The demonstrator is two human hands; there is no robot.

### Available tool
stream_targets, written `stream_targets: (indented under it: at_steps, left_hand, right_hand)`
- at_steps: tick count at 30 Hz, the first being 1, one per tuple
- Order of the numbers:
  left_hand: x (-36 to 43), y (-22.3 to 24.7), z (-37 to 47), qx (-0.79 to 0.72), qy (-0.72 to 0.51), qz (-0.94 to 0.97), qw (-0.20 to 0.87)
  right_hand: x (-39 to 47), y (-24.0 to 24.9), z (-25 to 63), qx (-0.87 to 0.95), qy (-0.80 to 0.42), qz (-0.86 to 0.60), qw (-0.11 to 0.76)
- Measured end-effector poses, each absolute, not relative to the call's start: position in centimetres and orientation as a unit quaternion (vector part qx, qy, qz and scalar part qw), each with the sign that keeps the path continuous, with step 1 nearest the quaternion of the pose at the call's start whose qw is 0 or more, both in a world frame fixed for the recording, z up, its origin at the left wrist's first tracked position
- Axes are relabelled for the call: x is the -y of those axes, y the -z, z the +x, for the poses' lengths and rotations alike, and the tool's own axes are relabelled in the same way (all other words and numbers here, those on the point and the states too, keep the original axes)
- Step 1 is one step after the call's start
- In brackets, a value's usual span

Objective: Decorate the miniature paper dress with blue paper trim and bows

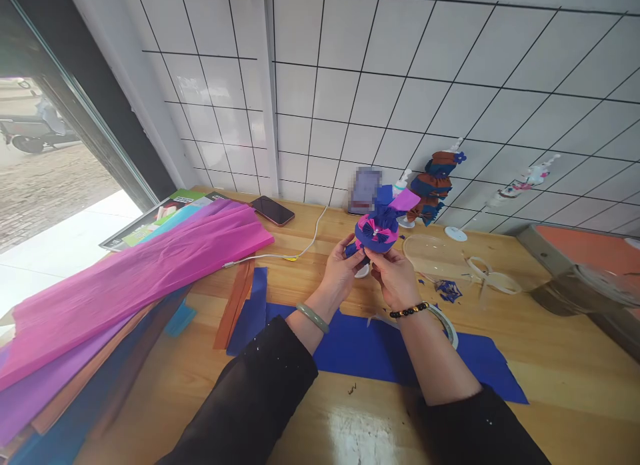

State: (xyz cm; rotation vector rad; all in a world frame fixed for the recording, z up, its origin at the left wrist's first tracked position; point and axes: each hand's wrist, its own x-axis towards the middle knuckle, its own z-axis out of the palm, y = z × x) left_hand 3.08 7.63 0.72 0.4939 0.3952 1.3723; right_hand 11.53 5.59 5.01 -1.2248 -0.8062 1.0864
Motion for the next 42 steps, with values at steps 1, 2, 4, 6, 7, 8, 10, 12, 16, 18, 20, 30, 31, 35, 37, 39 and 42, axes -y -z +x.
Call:
stream_targets:
  at_steps: [1, 2, 4, 6, 7, 8, 10, 12, 16, 18, 20, 30, 31, 35, 37, 39, 42]
  left_hand:
    - [-7.6, -0.7, 3.1, -0.179, -0.622, 0.224, 0.729]
    - [-7.6, -0.7, 3.1, -0.179, -0.621, 0.223, 0.730]
    - [-7.6, -0.7, 3.0, -0.179, -0.621, 0.220, 0.731]
    - [-7.6, -0.8, 3.0, -0.182, -0.618, 0.215, 0.734]
    - [-7.6, -0.8, 2.9, -0.185, -0.616, 0.213, 0.735]
    - [-7.6, -0.8, 2.9, -0.189, -0.615, 0.210, 0.736]
    - [-7.6, -0.8, 2.9, -0.192, -0.613, 0.203, 0.739]
    - [-7.6, -0.9, 2.8, -0.191, -0.613, 0.194, 0.742]
    - [-7.6, -1.1, 2.8, -0.190, -0.610, 0.183, 0.747]
    - [-7.6, -1.1, 2.7, -0.192, -0.609, 0.179, 0.748]
    - [-7.6, -1.1, 2.7, -0.193, -0.609, 0.177, 0.749]
    - [-7.6, -1.0, 2.3, -0.204, -0.594, 0.177, 0.757]
    - [-7.6, -1.0, 2.3, -0.205, -0.594, 0.176, 0.758]
    - [-7.4, -1.1, 2.4, -0.200, -0.597, 0.186, 0.754]
    - [-7.3, -1.1, 2.5, -0.202, -0.602, 0.198, 0.747]
    - [-7.2, -1.2, 2.7, -0.209, -0.608, 0.211, 0.737]
    - [-7.3, -1.2, 2.8, -0.226, -0.612, 0.222, 0.725]
  right_hand:
    - [-5.6, -5.0, 11.5, 0.350, -0.467, -0.532, 0.614]
    - [-5.6, -5.0, 11.5, 0.352, -0.462, -0.533, 0.616]
    - [-5.7, -4.9, 11.5, 0.354, -0.453, -0.535, 0.620]
    - [-5.7, -4.8, 11.5, 0.354, -0.444, -0.537, 0.624]
    - [-5.8, -4.8, 11.5, 0.353, -0.440, -0.538, 0.627]
    - [-5.8, -4.8, 11.4, 0.353, -0.437, -0.538, 0.629]
    - [-5.8, -4.7, 11.4, 0.353, -0.432, -0.538, 0.631]
    - [-5.8, -4.7, 11.3, 0.355, -0.431, -0.537, 0.632]
    - [-5.6, -4.8, 11.3, 0.358, -0.449, -0.526, 0.628]
    - [-5.5, -4.9, 11.3, 0.353, -0.469, -0.516, 0.623]
    - [-5.4, -4.8, 11.5, 0.345, -0.487, -0.510, 0.619]
    - [-3.8, -4.8, 13.0, 0.342, -0.517, -0.527, 0.582]
    - [-3.6, -4.8, 13.2, 0.345, -0.522, -0.531, 0.571]
    - [-3.0, -4.6, 14.1, 0.370, -0.532, -0.545, 0.532]
    - [-2.8, -4.6, 14.4, 0.379, -0.529, -0.546, 0.528]
    - [-2.7, -4.6, 14.5, 0.383, -0.526, -0.548, 0.526]
    - [-2.6, -4.6, 14.5, 0.394, -0.519, -0.551, 0.522]
